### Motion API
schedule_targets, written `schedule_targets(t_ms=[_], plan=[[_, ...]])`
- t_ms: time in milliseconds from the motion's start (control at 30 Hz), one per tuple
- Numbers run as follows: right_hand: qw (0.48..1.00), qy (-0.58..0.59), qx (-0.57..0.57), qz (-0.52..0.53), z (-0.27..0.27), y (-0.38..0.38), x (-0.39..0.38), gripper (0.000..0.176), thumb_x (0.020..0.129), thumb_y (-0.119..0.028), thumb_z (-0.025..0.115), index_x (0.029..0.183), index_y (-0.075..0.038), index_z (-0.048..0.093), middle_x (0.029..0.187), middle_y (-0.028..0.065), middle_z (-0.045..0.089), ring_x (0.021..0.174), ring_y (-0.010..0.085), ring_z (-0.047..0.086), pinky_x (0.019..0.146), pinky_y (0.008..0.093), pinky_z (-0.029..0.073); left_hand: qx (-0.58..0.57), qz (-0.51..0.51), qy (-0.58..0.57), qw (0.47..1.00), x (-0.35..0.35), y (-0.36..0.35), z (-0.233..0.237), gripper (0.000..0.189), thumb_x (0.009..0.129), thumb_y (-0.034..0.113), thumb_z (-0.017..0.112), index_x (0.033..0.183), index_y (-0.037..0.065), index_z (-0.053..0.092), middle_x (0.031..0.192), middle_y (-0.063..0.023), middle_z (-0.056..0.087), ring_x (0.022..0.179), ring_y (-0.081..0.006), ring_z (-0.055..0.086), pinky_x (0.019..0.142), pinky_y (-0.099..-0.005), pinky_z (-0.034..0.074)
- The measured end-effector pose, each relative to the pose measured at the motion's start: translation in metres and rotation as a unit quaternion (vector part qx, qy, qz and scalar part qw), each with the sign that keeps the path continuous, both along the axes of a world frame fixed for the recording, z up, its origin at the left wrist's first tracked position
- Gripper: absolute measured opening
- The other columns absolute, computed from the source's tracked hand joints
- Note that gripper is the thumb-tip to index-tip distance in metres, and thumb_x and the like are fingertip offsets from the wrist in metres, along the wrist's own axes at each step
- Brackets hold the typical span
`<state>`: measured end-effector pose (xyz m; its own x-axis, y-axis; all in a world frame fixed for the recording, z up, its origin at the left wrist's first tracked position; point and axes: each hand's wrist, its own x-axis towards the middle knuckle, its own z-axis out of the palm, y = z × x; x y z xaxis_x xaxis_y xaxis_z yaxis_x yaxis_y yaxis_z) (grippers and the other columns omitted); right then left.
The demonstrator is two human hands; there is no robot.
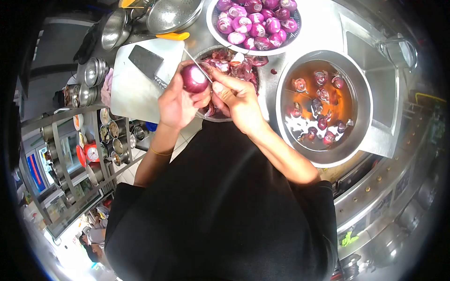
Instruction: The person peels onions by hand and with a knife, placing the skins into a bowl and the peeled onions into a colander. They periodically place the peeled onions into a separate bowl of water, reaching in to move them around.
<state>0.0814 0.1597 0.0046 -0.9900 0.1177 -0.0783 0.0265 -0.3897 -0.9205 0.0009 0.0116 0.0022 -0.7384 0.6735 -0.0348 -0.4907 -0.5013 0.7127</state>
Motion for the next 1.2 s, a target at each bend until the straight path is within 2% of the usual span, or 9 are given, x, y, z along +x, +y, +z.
schedule_targets(t_ms=[67, 100, 200, 233, 367, 700, 833, 933, 1200], plan=[[0.948, -0.1, -0.294, 0.069, 0.001, 0.001, -0.001, 0.037, 0.098, -0.013, 0.047, 0.135, -0.007, 0.046, 0.065, 0.0038, 0.049, 0.05, 0.0067, 0.036, 0.046, 0.0197, 0.031, 0.049, -0.088, -0.141, 0.985, -0.005, -0.015, -0.002, 0.056, 0.098, 0.042, 0.037, 0.133, -0.001, 0.033, 0.093, -0.008, 0.051, 0.068, -0.0126, 0.041, 0.056, -0.0263, 0.036], [0.94, -0.131, -0.31, 0.06, 0.003, -0.001, -0.003, 0.037, 0.098, -0.015, 0.046, 0.134, -0.005, 0.045, 0.066, 0.0041, 0.048, 0.047, 0.0078, 0.034, 0.042, 0.0211, 0.029, 0.068, -0.097, -0.169, 0.979, -0.006, -0.021, -0.011, 0.06, 0.098, 0.044, 0.035, 0.137, -0.001, 0.032, 0.097, -0.0094, 0.053, 0.072, -0.0152, 0.046, 0.058, -0.0272, 0.039], [0.955, -0.149, -0.249, 0.06, -0.009, -0.006, -0.005, 0.037, 0.098, -0.013, 0.045, 0.134, -0.002, 0.043, 0.067, 0.0049, 0.049, 0.047, 0.0078, 0.035, 0.041, 0.0209, 0.029, -0.032, -0.029, -0.136, 0.99, 0.002, -0.023, -0.014, 0.057, 0.097, 0.041, 0.037, 0.136, -0.001, 0.032, 0.103, -0.012, 0.054, 0.078, -0.0181, 0.051, 0.06, -0.0281, 0.043], [0.965, -0.149, -0.198, 0.081, -0.01, -0.006, -0.006, 0.039, 0.098, -0.013, 0.045, 0.135, 0.0, 0.042, 0.067, 0.0047, 0.049, 0.047, 0.008, 0.035, 0.041, 0.0209, 0.029, 0.015, -0.03, -0.127, 0.991, 0.004, -0.024, -0.013, 0.038, 0.097, 0.024, 0.045, 0.13, 0.006, 0.041, 0.104, -0.0125, 0.055, 0.083, -0.0236, 0.059, 0.06, -0.03, 0.049], [0.949, -0.184, -0.242, 0.085, -0.017, -0.005, -0.004, 0.04, 0.098, -0.013, 0.045, 0.136, -0.001, 0.039, 0.069, 0.0059, 0.05, 0.047, 0.0085, 0.035, 0.042, 0.0216, 0.03, -0.141, 0.071, -0.044, 0.986, 0.009, -0.027, -0.022, 0.04, 0.088, 0.003, 0.057, 0.126, 0.002, 0.046, 0.1, -0.0092, 0.057, 0.076, -0.0177, 0.059, 0.054, -0.0237, 0.049], [0.933, -0.129, -0.335, 0.032, -0.046, 0.007, -0.018, 0.019, 0.099, -0.016, 0.04, 0.111, -0.008, 0.052, 0.067, 0.0062, 0.05, 0.047, 0.01, 0.036, 0.042, 0.0221, 0.03, -0.095, 0.08, 0.018, 0.992, 0.011, -0.047, -0.031, 0.044, 0.091, 0.011, 0.055, 0.132, 0.002, 0.041, 0.113, -0.0118, 0.054, 0.086, -0.0211, 0.061, 0.059, -0.0262, 0.052], [0.97, -0.161, -0.18, 0.008, -0.045, 0.013, -0.019, 0.029, 0.099, -0.016, 0.044, 0.126, -0.006, 0.048, 0.062, 0.0014, 0.046, 0.047, 0.0079, 0.037, 0.042, 0.0213, 0.03, -0.058, 0.086, 0.002, 0.995, -0.002, -0.065, -0.049, 0.051, 0.094, 0.015, 0.051, 0.14, 0.004, 0.031, 0.117, -0.0118, 0.053, 0.091, -0.0237, 0.06, 0.066, -0.0296, 0.053], [0.977, -0.166, 0.097, 0.097, -0.043, 0.012, -0.016, 0.055, 0.098, -0.016, 0.045, 0.147, -0.008, 0.023, 0.065, -0.0008, 0.045, 0.052, 0.0062, 0.036, 0.048, 0.0199, 0.031, -0.019, 0.062, -0.011, 0.998, -0.013, -0.071, -0.064, 0.051, 0.095, 0.015, 0.05, 0.141, 0.006, 0.03, 0.118, -0.0118, 0.054, 0.092, -0.0245, 0.06, 0.07, -0.0308, 0.054], [0.975, -0.071, 0.212, 0.021, -0.028, 0.001, -0.003, 0.062, 0.09, -0.008, 0.057, 0.145, -0.008, 0.028, 0.065, 0.0008, 0.048, 0.062, 0.0096, 0.044, 0.065, 0.0226, 0.04, 0.115, 0.037, -0.262, 0.957, -0.012, -0.046, -0.052, 0.042, 0.098, 0.027, 0.041, 0.135, 0.007, 0.038, 0.118, -0.0174, 0.054, 0.09, -0.0323, 0.058, 0.081, -0.0394, 0.052]])
